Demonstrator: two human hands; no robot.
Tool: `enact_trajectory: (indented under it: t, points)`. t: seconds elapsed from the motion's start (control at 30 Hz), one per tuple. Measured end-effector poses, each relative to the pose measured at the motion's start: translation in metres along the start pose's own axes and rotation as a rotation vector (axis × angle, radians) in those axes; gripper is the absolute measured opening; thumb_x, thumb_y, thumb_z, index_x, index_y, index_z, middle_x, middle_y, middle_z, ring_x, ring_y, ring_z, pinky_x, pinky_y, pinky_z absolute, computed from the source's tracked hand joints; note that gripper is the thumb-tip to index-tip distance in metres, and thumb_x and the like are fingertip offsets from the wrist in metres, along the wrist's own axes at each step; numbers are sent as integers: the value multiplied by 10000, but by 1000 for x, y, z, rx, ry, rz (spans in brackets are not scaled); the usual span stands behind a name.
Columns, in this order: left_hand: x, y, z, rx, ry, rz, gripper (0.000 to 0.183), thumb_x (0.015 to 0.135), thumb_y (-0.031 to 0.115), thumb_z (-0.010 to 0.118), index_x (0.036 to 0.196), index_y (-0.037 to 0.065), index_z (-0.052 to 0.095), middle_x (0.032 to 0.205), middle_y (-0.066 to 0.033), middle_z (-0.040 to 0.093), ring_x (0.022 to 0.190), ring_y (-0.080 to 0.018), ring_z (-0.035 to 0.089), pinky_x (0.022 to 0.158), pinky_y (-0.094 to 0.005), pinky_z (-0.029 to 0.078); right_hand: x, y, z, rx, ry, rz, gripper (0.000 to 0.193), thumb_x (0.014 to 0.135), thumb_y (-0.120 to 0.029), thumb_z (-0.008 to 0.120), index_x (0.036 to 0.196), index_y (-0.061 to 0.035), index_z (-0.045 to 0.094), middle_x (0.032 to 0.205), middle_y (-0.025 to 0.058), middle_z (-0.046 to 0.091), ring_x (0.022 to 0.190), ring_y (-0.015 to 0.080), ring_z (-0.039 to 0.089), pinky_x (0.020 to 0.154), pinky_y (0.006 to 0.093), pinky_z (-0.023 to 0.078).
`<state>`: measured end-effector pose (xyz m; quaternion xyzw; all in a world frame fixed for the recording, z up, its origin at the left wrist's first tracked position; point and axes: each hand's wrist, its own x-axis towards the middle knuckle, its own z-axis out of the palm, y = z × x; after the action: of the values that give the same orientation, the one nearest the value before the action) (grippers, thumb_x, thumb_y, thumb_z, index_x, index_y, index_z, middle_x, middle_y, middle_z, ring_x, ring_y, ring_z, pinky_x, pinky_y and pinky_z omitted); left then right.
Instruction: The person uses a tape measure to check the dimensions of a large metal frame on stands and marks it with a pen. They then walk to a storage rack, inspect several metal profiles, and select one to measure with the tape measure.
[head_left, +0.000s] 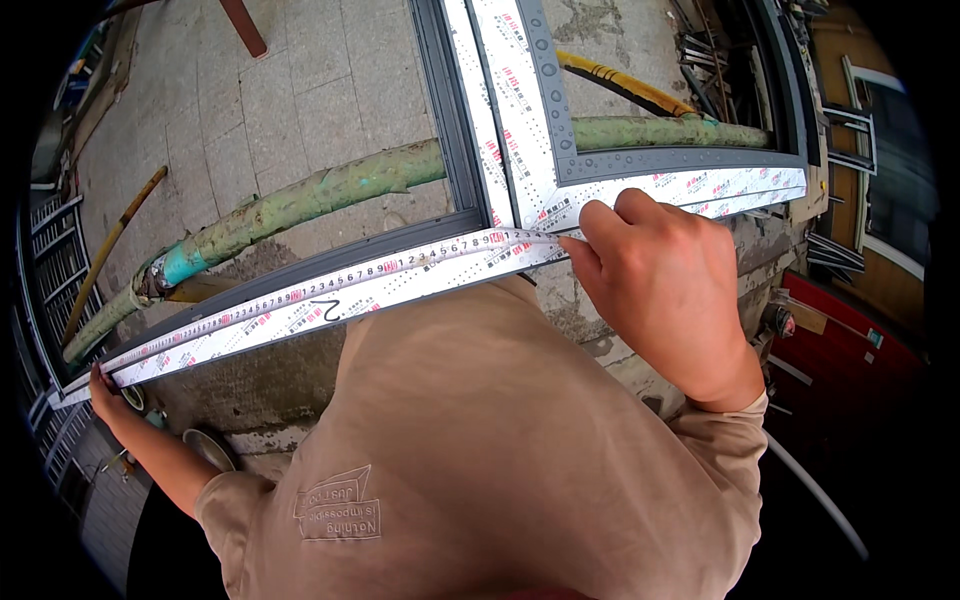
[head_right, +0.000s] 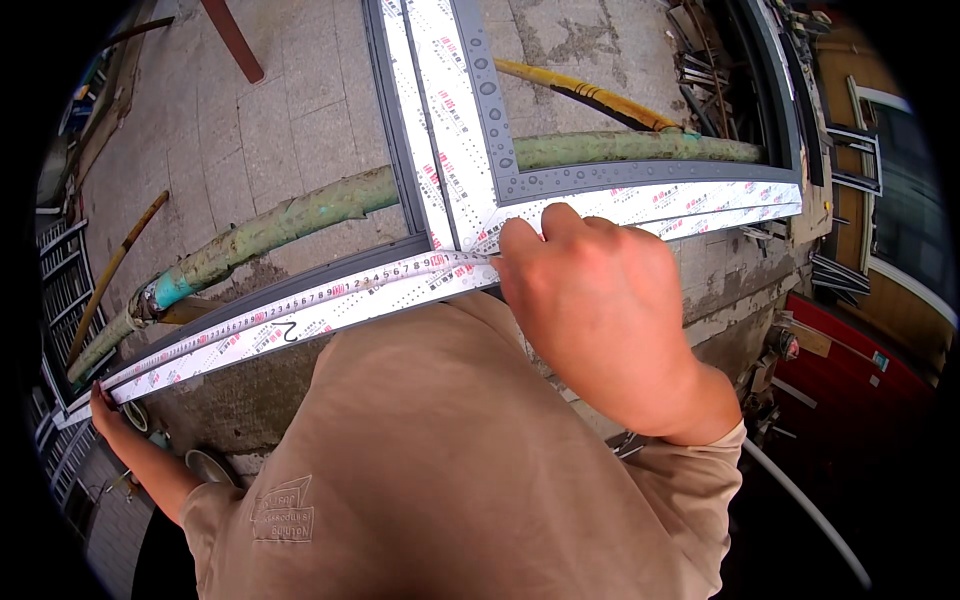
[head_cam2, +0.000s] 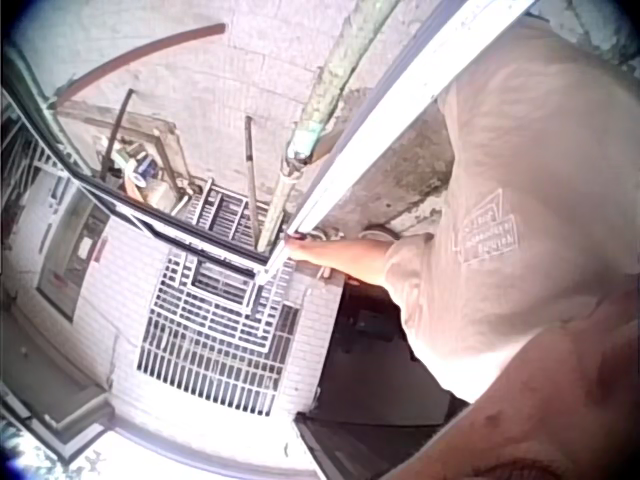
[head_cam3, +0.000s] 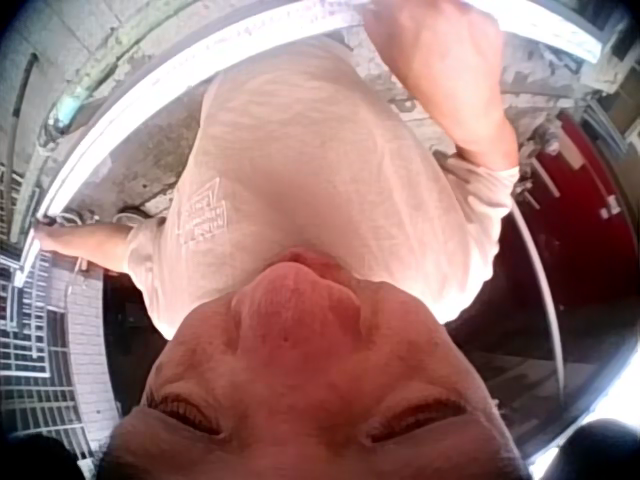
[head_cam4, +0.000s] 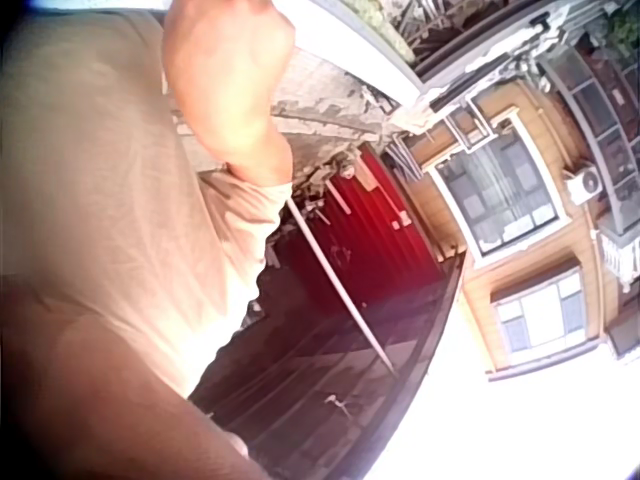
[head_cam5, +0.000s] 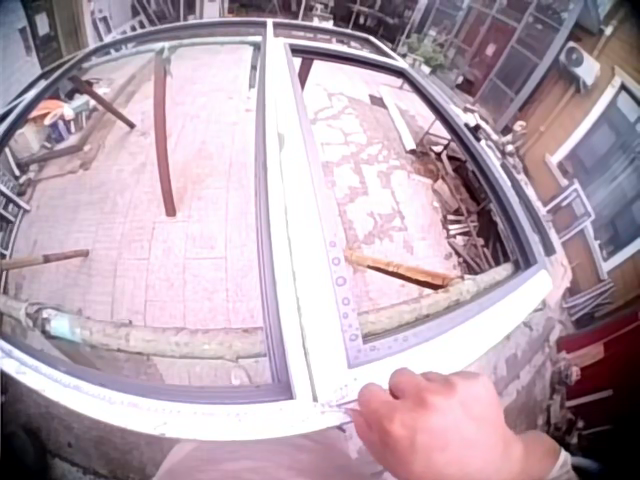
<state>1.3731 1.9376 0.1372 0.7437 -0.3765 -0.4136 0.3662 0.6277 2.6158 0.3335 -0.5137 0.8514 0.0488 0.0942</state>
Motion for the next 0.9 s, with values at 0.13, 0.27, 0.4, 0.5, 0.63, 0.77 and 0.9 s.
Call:
enact_trajectory:
  t: [0.13, 0.27, 0.4, 0.5, 0.63, 0.77, 0.9]
  points:
    - [-4, -11, 12, -9, 69, -23, 146, 953, 254, 786, 870, 158, 714, 626, 90, 568, 462, -17, 447, 398, -160, 345, 2, -10, -4, -50, -44, 9, 178, 886, -193, 729, 790, -83, 628, 722, 94, 616, 618, 255, 673, 532, 384, 520]
    - [-1, -5, 5, -35, 25, 14, 118, 926, 204, 810, 921, 107, 743, 728, 72, 655, 544, -6, 524, 429, -114, 407, 1, -7, -3, -40, -47, 16, 172, 891, -186, 720, 791, -81, 627, 722, 104, 615, 611, 262, 669, 528, 389, 518]
    - [-4, -10, 14, -31, 90, 29, 120, 930, 212, 806, 931, 99, 766, 735, 73, 653, 554, 2, 518, 430, -116, 394, 2, -12, -2, -36, 3, 22, 225, 855, -211, 790, 778, -84, 621, 694, 84, 589, 576, 272, 640, 501, 395, 479]
    - [-5, -6, 8, -8, 42, 29, 145, 948, 237, 789, 982, 97, 798, 743, 80, 649, 559, 7, 504, 439, -111, 387, 1, -10, -1, -49, 20, 24, 258, 840, -228, 822, 772, -87, 618, 681, 74, 578, 565, 280, 630, 489, 401, 462]
    - [-6, -2, 9, 29, 23, 11, 194, 974, 272, 764, 1065, 110, 821, 767, 91, 656, 574, 13, 489, 457, -108, 388, 2, -12, -2, -53, 16, 24, 255, 846, -230, 817, 773, -87, 619, 685, 74, 583, 571, 285, 635, 492, 405, 465]
    - [-9, -6, 15, 61, 66, 15, 194, 979, 277, 759, 1074, 119, 820, 801, 91, 680, 586, 16, 493, 466, -110, 395, 3, -16, -6, -79, -32, 5, 156, 890, -163, 706, 784, -82, 624, 709, 100, 615, 594, 256, 665, 503, 388, 508]
    - [1, -4, 3, 63, 34, -5, 183, 984, 277, 755, 1070, 129, 819, 822, 94, 697, 583, 19, 490, 466, -110, 395, 2, -12, -6, -68, -36, -3, 139, 879, -142, 694, 779, -78, 621, 708, 102, 615, 595, 260, 667, 503, 388, 508]
